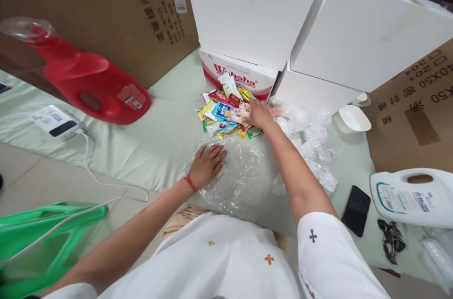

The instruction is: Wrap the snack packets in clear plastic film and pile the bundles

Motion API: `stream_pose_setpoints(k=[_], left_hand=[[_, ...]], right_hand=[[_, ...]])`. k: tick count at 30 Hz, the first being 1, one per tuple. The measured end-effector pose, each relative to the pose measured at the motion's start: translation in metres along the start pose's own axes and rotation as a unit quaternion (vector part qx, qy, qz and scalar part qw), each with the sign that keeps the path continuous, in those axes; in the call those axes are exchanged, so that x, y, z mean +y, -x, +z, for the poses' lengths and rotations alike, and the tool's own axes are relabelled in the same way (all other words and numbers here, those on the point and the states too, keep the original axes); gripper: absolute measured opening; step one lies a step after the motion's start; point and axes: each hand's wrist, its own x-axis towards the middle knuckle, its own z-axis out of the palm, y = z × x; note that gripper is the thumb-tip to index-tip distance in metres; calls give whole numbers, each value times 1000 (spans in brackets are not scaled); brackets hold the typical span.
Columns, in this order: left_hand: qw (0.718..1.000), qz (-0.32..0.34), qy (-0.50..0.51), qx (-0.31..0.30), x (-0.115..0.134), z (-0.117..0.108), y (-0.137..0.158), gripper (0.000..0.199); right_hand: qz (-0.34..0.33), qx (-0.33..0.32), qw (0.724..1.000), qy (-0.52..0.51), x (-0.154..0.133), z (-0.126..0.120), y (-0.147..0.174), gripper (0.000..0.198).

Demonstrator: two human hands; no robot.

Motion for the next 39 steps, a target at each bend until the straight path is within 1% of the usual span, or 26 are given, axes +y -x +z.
stream_pose_setpoints(k=[2,3,4,5,7,8,9,11,14,16,18,19,21,23,24,25,26,28,30,32,34,36,37,38,39], left_hand=[[1000,-14,-18,-2,-5,10,-4,49],[1000,-19,-24,2,-7,14,-3,50],[999,-23,-27,8,-8,16,-2,51],[999,-26,-29,12,-8,18,0,51],[999,-26,-28,13,-8,18,3,52],[999,-25,-26,11,-8,18,3,52],[999,-24,-25,9,-8,18,3,52],[999,-26,-24,8,-8,17,3,52],[999,-28,-19,6,-8,16,2,52],[1000,-27,-11,4,-8,15,2,52],[1000,-31,2,5,-8,15,1,53],[999,-36,10,7,-9,15,1,54],[998,-51,35,13,-11,14,-1,54],[995,-66,76,13,-15,12,-2,54],[992,-73,104,11,-18,10,-3,54],[987,-77,139,10,-21,7,-3,55],[980,-80,180,12,-24,4,-4,56],[958,-82,274,32,-31,-5,-5,60],[929,-87,353,69,-36,-14,-3,63],[908,-101,389,120,-40,-24,4,62],[902,-115,372,188,-42,-34,19,54],[912,-110,305,249,-42,-40,43,42],[923,-93,262,265,-42,-42,58,35],[937,-64,217,265,-42,-42,74,30],[950,-25,183,252,-42,-41,89,28]], right_hand=[[3,-58,998,6,5,-2,-13,73],[8,-69,998,10,8,-3,-16,69],[13,-62,998,11,11,-5,-16,66],[14,-40,999,8,13,-6,-14,66],[4,15,1000,-6,12,-6,-10,70],[-9,29,999,-12,7,-4,-8,73],[-22,29,999,-13,1,0,-7,75],[-35,-1,999,0,-15,11,-9,76],[-15,-40,999,19,-36,26,-18,68],[4,-48,999,19,-41,28,-22,61],[12,-47,999,16,-39,20,-17,59],[13,-40,999,14,-36,13,-9,61],[1,-13,1000,8,-33,-3,15,65],[-25,8,1000,-3,-36,-18,51,69],[-40,7,999,-11,-41,-22,71,69],[-50,-7,999,-18,-49,-24,91,68],[-56,-29,998,-24,-60,-22,109,64],[-57,-71,995,-34,-86,-9,136,54],[-38,-92,994,-40,-112,13,147,48],[-9,-93,995,-44,-132,37,145,51],[6,-88,995,-56,-141,55,141,63],[8,-68,994,-80,-137,61,147,79],[-1,-50,994,-98,-131,59,155,83],[-18,-27,992,-121,-122,55,168,82],[-47,-9,988,-144,-111,49,184,76]])
